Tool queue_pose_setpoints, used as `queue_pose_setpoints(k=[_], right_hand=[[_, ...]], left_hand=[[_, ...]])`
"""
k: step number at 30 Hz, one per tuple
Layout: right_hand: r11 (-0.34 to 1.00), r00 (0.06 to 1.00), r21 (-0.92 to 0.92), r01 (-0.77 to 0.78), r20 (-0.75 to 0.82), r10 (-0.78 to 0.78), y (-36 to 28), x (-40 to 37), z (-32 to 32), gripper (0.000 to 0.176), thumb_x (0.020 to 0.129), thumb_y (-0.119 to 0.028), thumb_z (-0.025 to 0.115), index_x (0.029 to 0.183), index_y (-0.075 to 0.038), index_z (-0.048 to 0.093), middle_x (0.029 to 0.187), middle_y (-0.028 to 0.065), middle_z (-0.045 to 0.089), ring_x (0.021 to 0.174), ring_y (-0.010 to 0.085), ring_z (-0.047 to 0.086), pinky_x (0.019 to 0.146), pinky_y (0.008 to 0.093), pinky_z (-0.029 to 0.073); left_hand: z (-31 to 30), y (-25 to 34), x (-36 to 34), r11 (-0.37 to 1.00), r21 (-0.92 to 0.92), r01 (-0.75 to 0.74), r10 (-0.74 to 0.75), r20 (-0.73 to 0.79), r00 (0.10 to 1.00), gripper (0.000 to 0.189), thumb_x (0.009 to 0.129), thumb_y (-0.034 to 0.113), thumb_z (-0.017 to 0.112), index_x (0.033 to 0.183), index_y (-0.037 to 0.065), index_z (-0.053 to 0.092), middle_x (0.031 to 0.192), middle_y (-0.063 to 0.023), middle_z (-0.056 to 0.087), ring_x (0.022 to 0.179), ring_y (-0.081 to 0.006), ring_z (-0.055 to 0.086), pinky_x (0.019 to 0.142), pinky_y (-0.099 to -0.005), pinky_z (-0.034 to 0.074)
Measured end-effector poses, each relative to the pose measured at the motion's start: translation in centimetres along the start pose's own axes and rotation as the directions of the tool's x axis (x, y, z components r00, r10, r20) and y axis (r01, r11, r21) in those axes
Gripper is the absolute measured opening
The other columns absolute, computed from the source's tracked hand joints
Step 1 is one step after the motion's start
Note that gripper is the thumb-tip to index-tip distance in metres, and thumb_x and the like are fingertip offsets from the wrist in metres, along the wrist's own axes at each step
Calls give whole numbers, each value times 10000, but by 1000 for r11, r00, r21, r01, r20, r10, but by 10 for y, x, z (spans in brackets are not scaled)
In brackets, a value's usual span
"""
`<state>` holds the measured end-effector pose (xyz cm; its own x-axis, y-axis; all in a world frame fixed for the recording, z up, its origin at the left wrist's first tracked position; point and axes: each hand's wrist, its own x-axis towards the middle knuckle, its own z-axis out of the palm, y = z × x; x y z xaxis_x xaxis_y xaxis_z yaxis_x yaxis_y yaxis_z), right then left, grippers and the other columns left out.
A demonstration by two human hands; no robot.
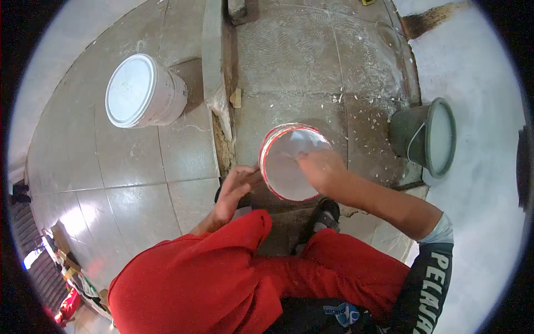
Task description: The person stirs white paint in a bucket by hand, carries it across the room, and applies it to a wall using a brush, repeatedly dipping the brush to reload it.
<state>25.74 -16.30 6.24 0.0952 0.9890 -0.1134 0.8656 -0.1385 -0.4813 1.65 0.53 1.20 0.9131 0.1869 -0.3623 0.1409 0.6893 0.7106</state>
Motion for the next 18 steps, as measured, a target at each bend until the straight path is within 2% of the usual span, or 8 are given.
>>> queue_pose_setpoints(k=[2,4,6,8,10,12,14,18], right_hand=[[977,979,-196,-81,169,115,-18,8,-38,164,794,-67,587,931,9,638,850,181,677,797,342,690,675,457,559],[979,983,-174,-105,130,129,-25,1,-54,164,805,-89,593,940,-3,627,843,169,680,783,341,691,661,457,562],[980,986,-148,-130,88,144,-34,-4,-81,165,816,-110,599,950,-14,617,836,157,683,768,340,691,647,458,564],[953,907,-225,-201,325,268,-47,-13,-129,114,874,-150,588,901,-45,624,807,166,673,735,356,681,613,460,553],[917,834,-200,-346,383,398,-46,-37,-173,131,919,-180,577,907,-62,634,801,194,659,719,383,664,594,474,532],[887,867,-45,-459,198,458,-60,-72,-211,137,933,-194,582,918,-67,632,814,198,653,753,400,653,606,491,513],[747,729,8,-665,223,647,-98,-95,-239,115,925,-181,596,898,-76,634,812,169,661,778,366,664,630,489,513],[724,792,431,-539,-33,609,-138,-119,-214,83,908,-162,585,931,-95,629,802,129,662,778,320,674,651,455,530]], left_hand=[[2,15,6,997,-73,24,-30,-90,996,486,934,193,591,1350,52,383,1341,-173,519,1222,-277,525,1019,-428,419],[2,21,10,988,-148,43,-69,-175,982,484,935,185,588,1347,49,374,1273,-157,563,1169,-261,552,986,-409,438],[1,25,15,997,66,-36,45,-143,989,443,945,141,568,1340,48,390,1157,-128,599,1089,-236,580,950,-376,452],[16,42,19,985,166,-46,61,-87,994,402,957,103,558,1327,50,411,1099,-101,596,1043,-205,580,925,-353,451],[29,51,23,967,249,-61,70,-26,997,366,968,65,547,1314,52,431,1042,-75,592,997,-174,581,899,-329,451],[31,59,26,963,264,-44,19,96,995,347,975,65,543,1311,40,458,1056,-64,603,970,-149,573,864,-308,448],[35,73,31,972,235,8,-47,161,986,345,974,65,544,1310,36,470,1061,-61,608,973,-149,577,865,-304,451],[56,94,47,968,189,165,-216,296,930,361,971,89,560,1318,33,478,1082,-59,618,991,-149,583,871,-302,458]])
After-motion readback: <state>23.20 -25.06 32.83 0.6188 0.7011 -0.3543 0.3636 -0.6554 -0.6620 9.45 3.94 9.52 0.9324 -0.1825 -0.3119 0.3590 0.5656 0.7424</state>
